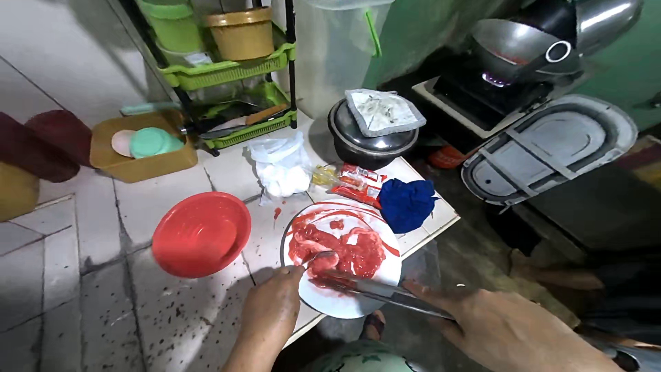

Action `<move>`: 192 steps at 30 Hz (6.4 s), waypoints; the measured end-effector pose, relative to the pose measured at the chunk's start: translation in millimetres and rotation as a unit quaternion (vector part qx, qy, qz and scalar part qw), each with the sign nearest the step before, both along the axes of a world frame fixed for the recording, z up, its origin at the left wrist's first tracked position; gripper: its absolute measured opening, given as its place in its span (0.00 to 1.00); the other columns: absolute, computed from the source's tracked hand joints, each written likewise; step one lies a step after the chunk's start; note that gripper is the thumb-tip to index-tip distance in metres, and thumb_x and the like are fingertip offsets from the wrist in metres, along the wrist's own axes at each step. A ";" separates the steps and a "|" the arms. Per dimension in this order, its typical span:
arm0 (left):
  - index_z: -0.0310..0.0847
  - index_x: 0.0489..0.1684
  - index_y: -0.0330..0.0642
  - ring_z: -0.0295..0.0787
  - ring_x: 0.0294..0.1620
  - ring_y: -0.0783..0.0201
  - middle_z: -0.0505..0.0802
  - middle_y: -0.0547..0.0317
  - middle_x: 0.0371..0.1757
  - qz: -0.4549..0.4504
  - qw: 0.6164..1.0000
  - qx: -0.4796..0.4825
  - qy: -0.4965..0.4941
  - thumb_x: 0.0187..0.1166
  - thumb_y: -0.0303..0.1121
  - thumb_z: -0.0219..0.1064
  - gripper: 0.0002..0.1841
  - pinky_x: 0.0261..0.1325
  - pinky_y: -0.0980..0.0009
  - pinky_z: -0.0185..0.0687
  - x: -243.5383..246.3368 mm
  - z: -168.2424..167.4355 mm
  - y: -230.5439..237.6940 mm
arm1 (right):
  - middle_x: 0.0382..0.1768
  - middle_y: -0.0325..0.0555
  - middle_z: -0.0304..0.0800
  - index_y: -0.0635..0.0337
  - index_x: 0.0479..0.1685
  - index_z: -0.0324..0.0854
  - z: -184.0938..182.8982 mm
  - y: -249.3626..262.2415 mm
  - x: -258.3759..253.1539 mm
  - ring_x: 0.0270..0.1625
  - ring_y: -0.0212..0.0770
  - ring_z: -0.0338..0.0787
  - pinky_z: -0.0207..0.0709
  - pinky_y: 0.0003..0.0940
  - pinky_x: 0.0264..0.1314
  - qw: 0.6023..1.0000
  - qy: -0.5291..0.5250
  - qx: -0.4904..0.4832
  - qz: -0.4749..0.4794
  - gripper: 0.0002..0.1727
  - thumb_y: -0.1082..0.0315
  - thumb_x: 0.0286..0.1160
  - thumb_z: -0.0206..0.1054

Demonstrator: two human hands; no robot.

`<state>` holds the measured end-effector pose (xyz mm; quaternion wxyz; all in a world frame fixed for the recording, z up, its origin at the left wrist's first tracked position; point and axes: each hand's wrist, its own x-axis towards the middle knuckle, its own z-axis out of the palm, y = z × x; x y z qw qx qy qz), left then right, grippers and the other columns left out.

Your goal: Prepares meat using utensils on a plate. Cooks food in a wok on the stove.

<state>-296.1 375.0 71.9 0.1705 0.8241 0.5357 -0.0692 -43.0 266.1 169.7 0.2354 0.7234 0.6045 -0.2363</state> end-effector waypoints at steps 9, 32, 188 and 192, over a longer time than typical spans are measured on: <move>0.89 0.66 0.55 0.95 0.44 0.48 0.95 0.51 0.48 0.012 1.000 0.017 0.003 0.87 0.28 0.60 0.17 0.44 0.49 0.89 6.6 -2.8 0.8 | 0.46 0.60 0.95 0.27 0.86 0.72 4.1 -14.6 3.4 0.43 0.67 0.94 0.84 0.64 0.41 0.999 0.036 0.032 -0.001 0.28 0.53 0.86 0.62; 0.94 0.55 0.49 0.96 0.38 0.47 0.97 0.50 0.42 -0.006 0.982 0.117 -0.148 0.82 0.27 0.63 0.14 0.34 0.45 0.89 -18.9 -10.9 -8.2 | 0.50 0.69 0.93 0.44 0.90 0.67 7.1 -49.4 47.9 0.51 0.73 0.92 0.79 0.76 0.55 0.976 0.152 0.046 -0.151 0.35 0.43 0.87 0.61; 0.92 0.56 0.41 0.96 0.38 0.43 0.96 0.43 0.39 -0.052 0.990 0.072 -0.105 0.82 0.26 0.61 0.14 0.38 0.45 0.90 -50.4 -3.5 -13.8 | 0.41 0.61 0.92 0.49 0.76 0.77 -57.5 -21.6 13.4 0.47 0.66 0.93 0.81 0.70 0.50 0.954 0.146 0.035 -0.259 0.33 0.35 0.89 0.48; 0.90 0.59 0.38 0.96 0.41 0.41 0.96 0.41 0.42 -0.010 0.985 0.063 -0.158 0.86 0.29 0.58 0.15 0.43 0.43 0.90 -53.3 4.0 -5.8 | 0.46 0.70 0.93 0.56 0.80 0.75 -44.7 -44.9 18.8 0.51 0.75 0.92 0.78 0.77 0.53 0.957 0.175 0.019 -0.232 0.38 0.35 0.86 0.55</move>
